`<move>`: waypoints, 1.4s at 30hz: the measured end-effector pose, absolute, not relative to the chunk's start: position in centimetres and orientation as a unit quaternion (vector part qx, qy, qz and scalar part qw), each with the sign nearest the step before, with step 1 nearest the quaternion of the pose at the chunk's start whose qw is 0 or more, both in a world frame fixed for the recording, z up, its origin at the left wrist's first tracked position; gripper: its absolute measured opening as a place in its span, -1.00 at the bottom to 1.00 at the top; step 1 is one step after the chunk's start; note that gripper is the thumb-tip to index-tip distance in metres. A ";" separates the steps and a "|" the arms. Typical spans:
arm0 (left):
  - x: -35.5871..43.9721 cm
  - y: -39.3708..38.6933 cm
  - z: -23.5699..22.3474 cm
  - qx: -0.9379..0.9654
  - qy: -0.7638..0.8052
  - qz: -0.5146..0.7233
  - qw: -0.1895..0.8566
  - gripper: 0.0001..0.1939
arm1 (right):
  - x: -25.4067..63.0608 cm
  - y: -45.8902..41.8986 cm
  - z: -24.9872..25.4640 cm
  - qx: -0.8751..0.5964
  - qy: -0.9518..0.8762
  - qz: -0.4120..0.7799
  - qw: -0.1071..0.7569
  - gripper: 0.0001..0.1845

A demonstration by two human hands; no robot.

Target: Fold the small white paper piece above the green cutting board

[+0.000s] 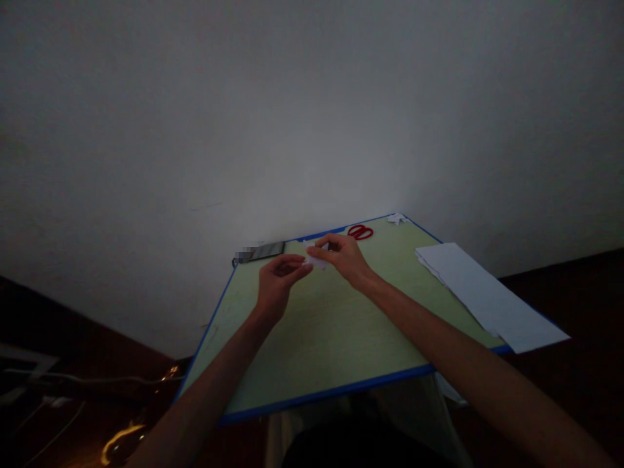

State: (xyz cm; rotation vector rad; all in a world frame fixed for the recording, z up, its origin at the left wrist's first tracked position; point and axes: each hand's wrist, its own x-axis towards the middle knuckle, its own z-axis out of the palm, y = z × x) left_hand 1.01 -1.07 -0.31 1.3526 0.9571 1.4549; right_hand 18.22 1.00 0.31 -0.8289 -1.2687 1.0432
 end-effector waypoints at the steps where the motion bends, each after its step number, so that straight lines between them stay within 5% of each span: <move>1: 1.0 -1.1 -0.3 0.548 0.387 0.588 0.452 -0.65 | 18.2 1.0 0.3 -0.356 -0.547 0.457 0.605 -0.58; 42: 0.8 -0.5 -0.1 0.557 0.342 0.596 0.466 -0.76 | 18.7 0.7 0.5 -0.324 -0.623 0.404 0.586 -0.71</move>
